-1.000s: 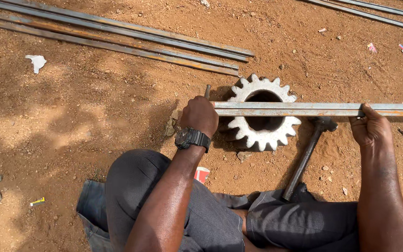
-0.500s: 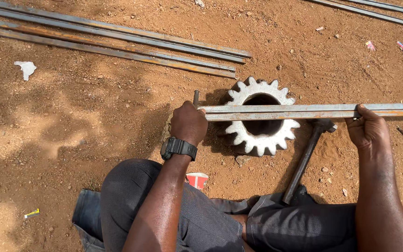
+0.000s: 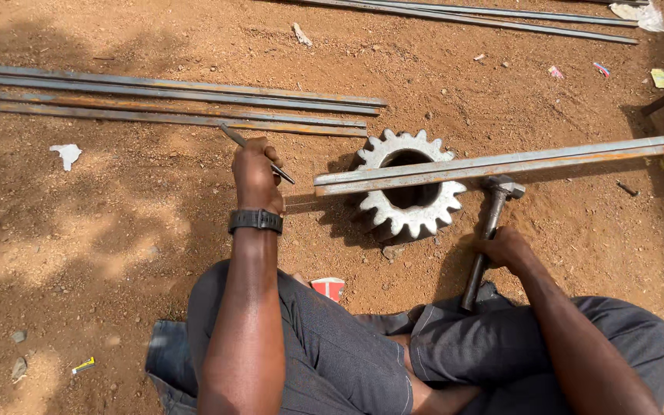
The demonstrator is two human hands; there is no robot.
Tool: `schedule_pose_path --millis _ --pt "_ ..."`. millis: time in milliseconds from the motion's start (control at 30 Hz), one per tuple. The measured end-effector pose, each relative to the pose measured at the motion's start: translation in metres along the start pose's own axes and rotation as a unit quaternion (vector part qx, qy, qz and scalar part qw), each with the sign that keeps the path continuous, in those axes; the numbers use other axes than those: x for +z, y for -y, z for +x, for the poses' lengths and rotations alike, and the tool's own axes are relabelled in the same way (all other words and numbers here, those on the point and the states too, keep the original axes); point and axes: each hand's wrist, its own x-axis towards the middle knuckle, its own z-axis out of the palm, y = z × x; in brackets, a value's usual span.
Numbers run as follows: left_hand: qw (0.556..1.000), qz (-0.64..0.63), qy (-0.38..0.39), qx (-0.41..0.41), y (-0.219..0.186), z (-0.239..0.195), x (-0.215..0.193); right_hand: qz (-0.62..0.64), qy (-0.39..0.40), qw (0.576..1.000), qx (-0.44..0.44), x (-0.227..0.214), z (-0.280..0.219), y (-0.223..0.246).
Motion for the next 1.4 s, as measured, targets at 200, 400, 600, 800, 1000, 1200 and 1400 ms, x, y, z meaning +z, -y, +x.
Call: schedule_pose_path --millis 200,400,600,800,1000,1200,1400 --pt "0.992 -0.05 0.112 0.01 0.009 0.003 0.007 0.364 -0.032 0.931 0.02 -0.012 0.014 -0.005" --pt "0.992 0.035 0.124 0.001 -0.009 -0.024 0.034 0.55 0.056 0.832 -0.034 -0.016 -0.057 0.008" --pt "0.986 0.058 0.147 0.047 -0.001 -0.034 0.031 0.799 0.395 0.423 -0.164 0.004 -0.156 -0.017" --pt "0.968 0.117 0.179 0.128 0.014 -0.041 0.044 0.579 0.25 0.759 -0.16 0.008 -0.193 0.023" --pt "0.949 0.173 0.202 0.171 0.019 -0.044 0.054 0.364 0.118 0.916 -0.123 0.048 -0.197 0.049" --pt "0.943 0.228 0.208 0.128 0.015 -0.036 0.063 0.174 0.007 0.979 -0.108 0.04 -0.185 0.036" --pt "0.926 0.275 0.214 0.143 0.023 -0.035 0.061 0.118 -0.083 0.975 -0.17 0.036 -0.184 0.032"
